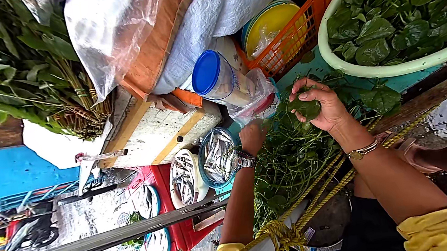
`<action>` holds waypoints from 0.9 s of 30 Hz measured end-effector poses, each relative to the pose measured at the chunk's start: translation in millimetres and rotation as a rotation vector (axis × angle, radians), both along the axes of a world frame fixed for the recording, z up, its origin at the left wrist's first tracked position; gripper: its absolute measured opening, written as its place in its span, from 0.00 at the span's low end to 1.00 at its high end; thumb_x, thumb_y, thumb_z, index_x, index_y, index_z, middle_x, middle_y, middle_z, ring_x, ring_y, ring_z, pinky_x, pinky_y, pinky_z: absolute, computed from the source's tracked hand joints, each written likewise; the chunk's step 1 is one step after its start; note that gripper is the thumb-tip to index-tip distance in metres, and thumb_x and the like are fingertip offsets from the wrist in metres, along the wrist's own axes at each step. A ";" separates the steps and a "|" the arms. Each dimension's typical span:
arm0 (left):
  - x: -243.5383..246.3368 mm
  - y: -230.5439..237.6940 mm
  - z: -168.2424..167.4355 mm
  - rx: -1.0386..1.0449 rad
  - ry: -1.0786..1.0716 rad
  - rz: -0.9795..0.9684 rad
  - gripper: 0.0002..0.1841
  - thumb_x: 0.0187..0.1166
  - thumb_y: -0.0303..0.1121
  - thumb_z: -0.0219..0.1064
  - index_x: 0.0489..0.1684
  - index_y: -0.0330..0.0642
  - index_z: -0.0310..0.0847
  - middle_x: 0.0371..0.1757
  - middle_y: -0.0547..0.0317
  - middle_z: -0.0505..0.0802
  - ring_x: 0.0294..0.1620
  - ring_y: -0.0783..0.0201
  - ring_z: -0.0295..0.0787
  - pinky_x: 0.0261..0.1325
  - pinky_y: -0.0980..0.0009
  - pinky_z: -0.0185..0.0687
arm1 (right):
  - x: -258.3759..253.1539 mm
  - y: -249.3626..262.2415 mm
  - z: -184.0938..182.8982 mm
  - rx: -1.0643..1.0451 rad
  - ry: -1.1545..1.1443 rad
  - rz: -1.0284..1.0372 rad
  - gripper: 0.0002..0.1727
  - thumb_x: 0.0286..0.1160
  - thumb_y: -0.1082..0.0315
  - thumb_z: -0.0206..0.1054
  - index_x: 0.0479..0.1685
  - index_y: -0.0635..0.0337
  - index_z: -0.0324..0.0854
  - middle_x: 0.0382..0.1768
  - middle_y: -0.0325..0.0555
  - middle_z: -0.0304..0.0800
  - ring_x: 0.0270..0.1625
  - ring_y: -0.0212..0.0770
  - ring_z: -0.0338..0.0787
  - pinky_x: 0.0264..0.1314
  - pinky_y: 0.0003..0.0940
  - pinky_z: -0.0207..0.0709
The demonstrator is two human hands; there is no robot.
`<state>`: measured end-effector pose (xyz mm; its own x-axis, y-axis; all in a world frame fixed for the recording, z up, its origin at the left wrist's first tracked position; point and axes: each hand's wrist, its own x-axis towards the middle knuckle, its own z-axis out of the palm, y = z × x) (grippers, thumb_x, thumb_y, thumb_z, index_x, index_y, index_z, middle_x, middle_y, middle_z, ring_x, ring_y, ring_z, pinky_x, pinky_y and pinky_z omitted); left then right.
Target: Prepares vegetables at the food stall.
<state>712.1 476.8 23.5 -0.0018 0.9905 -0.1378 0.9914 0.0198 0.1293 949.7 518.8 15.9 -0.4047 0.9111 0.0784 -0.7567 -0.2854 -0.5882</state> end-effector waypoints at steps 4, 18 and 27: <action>-1.0 6.0 -5.0 -0.003 0.032 -0.010 0.11 0.82 0.35 0.66 0.47 0.37 0.89 0.48 0.39 0.93 0.48 0.37 0.91 0.46 0.34 0.82 | -1.1 0.0 0.6 0.010 -0.037 0.021 0.10 0.72 0.69 0.57 0.45 0.53 0.83 0.40 0.45 0.91 0.28 0.34 0.90 0.19 0.25 0.82; 2.6 15.2 26.4 -0.204 -0.856 0.509 0.11 0.71 0.27 0.65 0.16 0.43 0.83 0.22 0.64 0.89 0.16 0.75 0.71 0.19 0.76 0.60 | -2.8 0.6 -0.5 0.034 -0.083 0.038 0.10 0.70 0.71 0.59 0.44 0.55 0.84 0.41 0.45 0.90 0.26 0.34 0.88 0.17 0.26 0.80; -14.2 2.0 18.0 -0.212 -1.384 0.593 0.06 0.67 0.31 0.64 0.21 0.53 0.77 0.22 0.69 0.80 0.21 0.73 0.74 0.24 0.77 0.69 | -5.1 -1.3 0.0 0.019 -0.111 0.042 0.06 0.65 0.75 0.61 0.37 0.56 0.80 0.40 0.48 0.91 0.27 0.39 0.90 0.18 0.30 0.83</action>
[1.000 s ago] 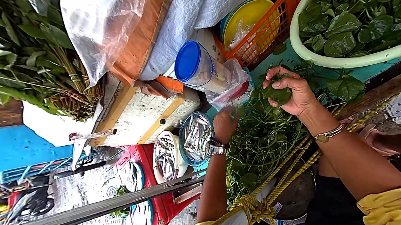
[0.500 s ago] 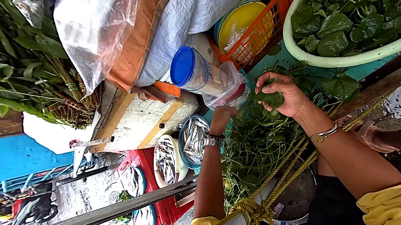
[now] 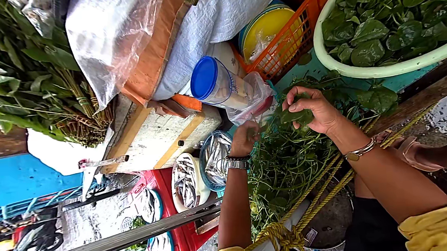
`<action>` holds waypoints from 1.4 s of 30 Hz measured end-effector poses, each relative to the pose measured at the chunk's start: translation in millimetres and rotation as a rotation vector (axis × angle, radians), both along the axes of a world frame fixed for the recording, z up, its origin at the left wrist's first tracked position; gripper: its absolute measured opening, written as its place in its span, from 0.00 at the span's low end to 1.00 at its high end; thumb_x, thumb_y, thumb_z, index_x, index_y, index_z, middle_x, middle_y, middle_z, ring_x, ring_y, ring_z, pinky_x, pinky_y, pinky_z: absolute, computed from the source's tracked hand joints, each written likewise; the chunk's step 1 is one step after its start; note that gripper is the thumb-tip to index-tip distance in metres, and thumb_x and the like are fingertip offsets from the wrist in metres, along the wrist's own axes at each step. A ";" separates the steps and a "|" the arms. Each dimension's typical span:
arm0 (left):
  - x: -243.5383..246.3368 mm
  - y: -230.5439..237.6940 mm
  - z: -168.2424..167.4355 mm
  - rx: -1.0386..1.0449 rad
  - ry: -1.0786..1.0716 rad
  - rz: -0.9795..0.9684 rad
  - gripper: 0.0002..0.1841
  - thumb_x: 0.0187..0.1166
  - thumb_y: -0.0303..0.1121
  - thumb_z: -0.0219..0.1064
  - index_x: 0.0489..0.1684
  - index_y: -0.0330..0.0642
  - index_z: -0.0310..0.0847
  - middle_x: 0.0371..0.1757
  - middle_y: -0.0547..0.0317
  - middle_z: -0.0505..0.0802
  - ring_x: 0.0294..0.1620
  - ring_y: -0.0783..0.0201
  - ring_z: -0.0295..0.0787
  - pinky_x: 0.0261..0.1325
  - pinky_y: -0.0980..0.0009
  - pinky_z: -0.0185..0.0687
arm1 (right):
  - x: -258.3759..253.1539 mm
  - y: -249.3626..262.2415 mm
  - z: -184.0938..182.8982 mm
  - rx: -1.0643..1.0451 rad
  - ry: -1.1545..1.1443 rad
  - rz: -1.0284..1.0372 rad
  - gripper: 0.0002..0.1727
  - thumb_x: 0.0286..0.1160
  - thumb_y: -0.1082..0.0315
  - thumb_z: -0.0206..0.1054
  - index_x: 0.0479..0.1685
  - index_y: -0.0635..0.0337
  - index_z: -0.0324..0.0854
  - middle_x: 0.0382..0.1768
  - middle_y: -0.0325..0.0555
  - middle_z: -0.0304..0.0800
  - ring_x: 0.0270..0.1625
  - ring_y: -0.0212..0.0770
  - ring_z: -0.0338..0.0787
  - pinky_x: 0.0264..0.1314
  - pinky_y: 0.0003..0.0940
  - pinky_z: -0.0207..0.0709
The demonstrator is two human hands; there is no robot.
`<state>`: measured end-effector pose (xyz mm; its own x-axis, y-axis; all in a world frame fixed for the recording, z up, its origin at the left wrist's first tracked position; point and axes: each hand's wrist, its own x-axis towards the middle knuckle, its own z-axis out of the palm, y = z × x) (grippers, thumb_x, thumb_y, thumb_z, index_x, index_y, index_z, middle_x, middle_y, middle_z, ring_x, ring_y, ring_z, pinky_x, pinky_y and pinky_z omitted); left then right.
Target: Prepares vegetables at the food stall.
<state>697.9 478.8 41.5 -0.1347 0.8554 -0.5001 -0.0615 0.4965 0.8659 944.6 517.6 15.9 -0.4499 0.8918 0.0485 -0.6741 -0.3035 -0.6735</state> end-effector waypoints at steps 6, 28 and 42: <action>17.8 -5.7 11.2 0.100 0.208 -0.048 0.07 0.68 0.32 0.63 0.19 0.53 0.77 0.20 0.69 0.79 0.19 0.74 0.71 0.23 0.76 0.67 | -4.4 -5.5 3.3 0.185 -0.282 0.057 0.09 0.64 0.83 0.59 0.35 0.60 0.79 0.45 0.48 0.95 0.40 0.42 0.94 0.19 0.32 0.82; 60.4 -25.6 53.7 0.213 0.753 -0.517 0.15 0.79 0.28 0.56 0.16 0.43 0.71 0.21 0.60 0.77 0.19 0.68 0.69 0.22 0.72 0.62 | -22.4 -19.5 2.8 0.566 -0.792 -0.106 0.04 0.82 0.73 0.68 0.41 0.62 0.88 0.37 0.47 0.93 0.28 0.38 0.91 0.31 0.36 0.88; 44.4 -39.8 68.0 0.472 0.437 -0.263 0.06 0.80 0.27 0.66 0.49 0.45 0.85 0.35 0.61 0.89 0.20 0.71 0.81 0.23 0.76 0.81 | -12.5 -6.2 4.4 0.281 -0.478 -0.091 0.16 0.80 0.65 0.71 0.64 0.59 0.85 0.47 0.49 0.91 0.39 0.40 0.92 0.29 0.37 0.89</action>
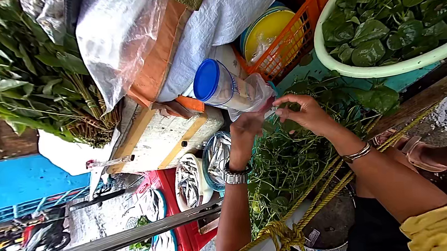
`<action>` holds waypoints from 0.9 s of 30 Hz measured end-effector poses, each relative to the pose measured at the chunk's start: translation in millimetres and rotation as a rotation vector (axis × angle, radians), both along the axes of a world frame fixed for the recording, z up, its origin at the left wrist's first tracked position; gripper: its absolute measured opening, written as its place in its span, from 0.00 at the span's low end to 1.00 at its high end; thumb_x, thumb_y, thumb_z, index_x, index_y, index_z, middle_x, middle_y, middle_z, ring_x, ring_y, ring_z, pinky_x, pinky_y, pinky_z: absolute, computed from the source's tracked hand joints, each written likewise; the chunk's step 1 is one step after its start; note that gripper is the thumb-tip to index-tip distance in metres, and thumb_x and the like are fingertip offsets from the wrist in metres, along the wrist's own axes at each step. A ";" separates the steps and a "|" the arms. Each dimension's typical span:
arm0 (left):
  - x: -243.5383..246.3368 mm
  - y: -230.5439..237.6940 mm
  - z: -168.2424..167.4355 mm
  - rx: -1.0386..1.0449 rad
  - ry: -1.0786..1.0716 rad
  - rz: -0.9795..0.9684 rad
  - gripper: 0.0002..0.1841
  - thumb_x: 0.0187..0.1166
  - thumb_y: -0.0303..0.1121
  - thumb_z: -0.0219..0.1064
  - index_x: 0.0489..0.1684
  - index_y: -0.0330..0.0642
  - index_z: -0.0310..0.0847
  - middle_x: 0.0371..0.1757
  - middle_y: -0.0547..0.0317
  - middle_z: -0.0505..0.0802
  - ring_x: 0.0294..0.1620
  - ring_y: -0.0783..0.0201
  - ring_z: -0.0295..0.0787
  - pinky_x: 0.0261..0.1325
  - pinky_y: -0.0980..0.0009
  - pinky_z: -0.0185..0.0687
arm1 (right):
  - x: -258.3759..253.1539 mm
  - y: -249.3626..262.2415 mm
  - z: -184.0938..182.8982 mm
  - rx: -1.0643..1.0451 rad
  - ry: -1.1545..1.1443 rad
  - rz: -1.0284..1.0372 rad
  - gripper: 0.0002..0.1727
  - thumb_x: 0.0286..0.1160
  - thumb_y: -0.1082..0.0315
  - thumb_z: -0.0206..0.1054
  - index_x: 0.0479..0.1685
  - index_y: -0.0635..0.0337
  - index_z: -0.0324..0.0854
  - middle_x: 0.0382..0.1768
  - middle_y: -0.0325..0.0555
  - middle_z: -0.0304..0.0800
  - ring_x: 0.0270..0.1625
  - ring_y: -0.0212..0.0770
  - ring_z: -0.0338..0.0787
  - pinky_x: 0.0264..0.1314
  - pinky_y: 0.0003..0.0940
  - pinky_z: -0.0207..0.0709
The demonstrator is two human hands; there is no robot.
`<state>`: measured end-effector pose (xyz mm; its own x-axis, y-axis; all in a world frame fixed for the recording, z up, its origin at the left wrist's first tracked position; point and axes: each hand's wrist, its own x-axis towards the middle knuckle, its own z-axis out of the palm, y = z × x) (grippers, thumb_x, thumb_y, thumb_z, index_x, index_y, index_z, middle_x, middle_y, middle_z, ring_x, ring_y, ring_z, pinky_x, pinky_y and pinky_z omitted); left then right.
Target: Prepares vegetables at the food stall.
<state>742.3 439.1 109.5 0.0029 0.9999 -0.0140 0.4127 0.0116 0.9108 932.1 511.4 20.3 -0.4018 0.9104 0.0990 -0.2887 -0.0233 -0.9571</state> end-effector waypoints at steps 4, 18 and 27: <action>21.8 7.7 7.6 0.002 -0.055 -0.095 0.07 0.78 0.21 0.67 0.48 0.42 0.80 0.33 0.56 0.89 0.20 0.67 0.85 0.22 0.73 0.86 | 3.1 -7.2 6.0 -0.051 0.129 0.121 0.17 0.74 0.65 0.75 0.60 0.59 0.84 0.51 0.47 0.89 0.44 0.40 0.93 0.27 0.36 0.90; -54.1 -1.0 -50.6 -0.276 0.285 0.171 0.12 0.85 0.32 0.66 0.57 0.34 0.83 0.45 0.50 0.93 0.36 0.65 0.87 0.38 0.66 0.84 | 0.9 -3.9 6.7 -0.065 0.025 0.050 0.09 0.69 0.77 0.76 0.37 0.60 0.80 0.39 0.47 0.88 0.33 0.39 0.90 0.20 0.33 0.83; -12.5 -21.0 -73.1 0.099 0.400 0.102 0.03 0.78 0.26 0.68 0.41 0.36 0.84 0.29 0.60 0.89 0.24 0.72 0.82 0.30 0.73 0.81 | -16.5 -12.7 -20.0 0.700 -0.413 -0.052 0.12 0.71 0.69 0.75 0.52 0.47 0.94 0.42 0.45 0.89 0.40 0.44 0.90 0.42 0.48 0.87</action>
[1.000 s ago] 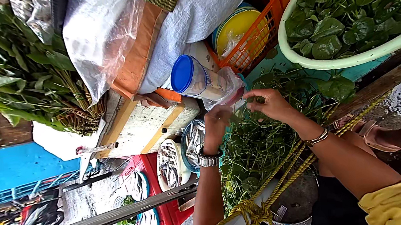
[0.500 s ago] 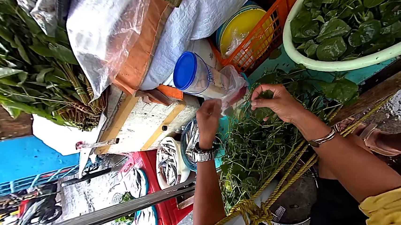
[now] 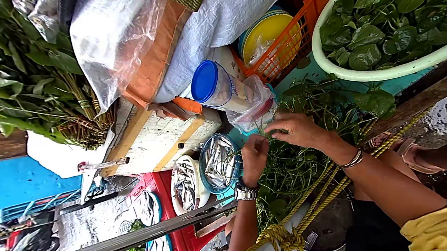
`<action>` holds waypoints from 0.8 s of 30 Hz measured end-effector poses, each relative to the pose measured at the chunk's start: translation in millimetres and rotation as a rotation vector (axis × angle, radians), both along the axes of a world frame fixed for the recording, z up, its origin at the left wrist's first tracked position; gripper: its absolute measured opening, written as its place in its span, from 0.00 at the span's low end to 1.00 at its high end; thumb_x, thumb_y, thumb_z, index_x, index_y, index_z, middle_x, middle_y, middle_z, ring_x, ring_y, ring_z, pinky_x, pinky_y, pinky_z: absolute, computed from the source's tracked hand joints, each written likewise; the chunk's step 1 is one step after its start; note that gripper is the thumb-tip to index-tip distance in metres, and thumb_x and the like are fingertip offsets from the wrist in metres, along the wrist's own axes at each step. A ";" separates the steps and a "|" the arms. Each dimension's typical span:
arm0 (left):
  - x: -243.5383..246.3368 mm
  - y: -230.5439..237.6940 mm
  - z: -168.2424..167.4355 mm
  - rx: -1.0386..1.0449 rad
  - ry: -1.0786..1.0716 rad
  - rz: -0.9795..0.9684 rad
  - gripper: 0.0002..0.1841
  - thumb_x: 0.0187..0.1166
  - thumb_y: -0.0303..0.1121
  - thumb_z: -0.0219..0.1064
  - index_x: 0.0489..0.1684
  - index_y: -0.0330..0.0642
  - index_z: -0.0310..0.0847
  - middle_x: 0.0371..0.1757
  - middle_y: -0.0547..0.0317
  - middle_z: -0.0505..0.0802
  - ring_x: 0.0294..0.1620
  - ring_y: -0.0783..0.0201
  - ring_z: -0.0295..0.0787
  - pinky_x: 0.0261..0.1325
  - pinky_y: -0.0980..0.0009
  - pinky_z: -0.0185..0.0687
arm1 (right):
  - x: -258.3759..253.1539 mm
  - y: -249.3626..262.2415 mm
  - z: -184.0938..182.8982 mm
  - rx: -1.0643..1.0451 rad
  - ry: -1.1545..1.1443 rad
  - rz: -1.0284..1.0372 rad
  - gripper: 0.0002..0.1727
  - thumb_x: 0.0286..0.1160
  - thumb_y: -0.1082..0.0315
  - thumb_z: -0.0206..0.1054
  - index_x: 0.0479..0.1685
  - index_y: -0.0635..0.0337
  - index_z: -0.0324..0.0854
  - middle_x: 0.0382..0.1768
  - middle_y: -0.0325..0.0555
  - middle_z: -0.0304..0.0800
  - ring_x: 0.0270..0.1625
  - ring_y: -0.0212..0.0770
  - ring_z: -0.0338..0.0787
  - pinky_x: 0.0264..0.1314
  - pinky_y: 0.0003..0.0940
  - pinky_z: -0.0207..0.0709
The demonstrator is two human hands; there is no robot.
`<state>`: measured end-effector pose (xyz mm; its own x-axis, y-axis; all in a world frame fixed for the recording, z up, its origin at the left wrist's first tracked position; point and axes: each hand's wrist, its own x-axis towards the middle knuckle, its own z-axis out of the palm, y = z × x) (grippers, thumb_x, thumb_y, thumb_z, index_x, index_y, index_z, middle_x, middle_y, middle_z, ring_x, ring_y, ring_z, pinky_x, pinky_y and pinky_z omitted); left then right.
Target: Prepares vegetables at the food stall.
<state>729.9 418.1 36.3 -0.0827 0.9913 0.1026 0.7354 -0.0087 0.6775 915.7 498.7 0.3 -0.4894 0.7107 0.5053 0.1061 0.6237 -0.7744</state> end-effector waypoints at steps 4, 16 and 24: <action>9.4 -1.0 5.0 0.037 0.080 -0.051 0.03 0.76 0.26 0.69 0.38 0.36 0.83 0.28 0.59 0.85 0.22 0.70 0.78 0.27 0.74 0.77 | -0.1 -0.9 1.1 0.074 -0.180 0.010 0.05 0.73 0.66 0.74 0.43 0.49 0.94 0.37 0.47 0.84 0.34 0.48 0.88 0.32 0.50 0.82; 16.4 -7.6 -8.0 0.189 0.315 -0.167 0.05 0.76 0.27 0.66 0.36 0.34 0.86 0.32 0.53 0.88 0.32 0.63 0.84 0.39 0.69 0.83 | 9.3 1.5 14.0 -0.183 -0.175 0.112 0.03 0.71 0.78 0.70 0.33 0.62 0.85 0.58 0.54 0.80 0.47 0.50 0.88 0.46 0.51 0.85; -3.9 -41.0 -2.3 0.153 -0.053 0.081 0.08 0.80 0.27 0.64 0.48 0.30 0.82 0.33 0.60 0.90 0.29 0.75 0.85 0.35 0.78 0.84 | 106.3 -5.9 100.0 0.126 0.352 -0.433 0.06 0.81 0.73 0.64 0.44 0.66 0.85 0.55 0.53 0.83 0.59 0.39 0.85 0.60 0.32 0.83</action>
<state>725.9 377.1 34.0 -0.1710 0.9543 0.2451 0.7012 -0.0569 0.7107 1022.0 492.8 100.3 0.0457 0.7328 0.6789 0.1216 0.6705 -0.7319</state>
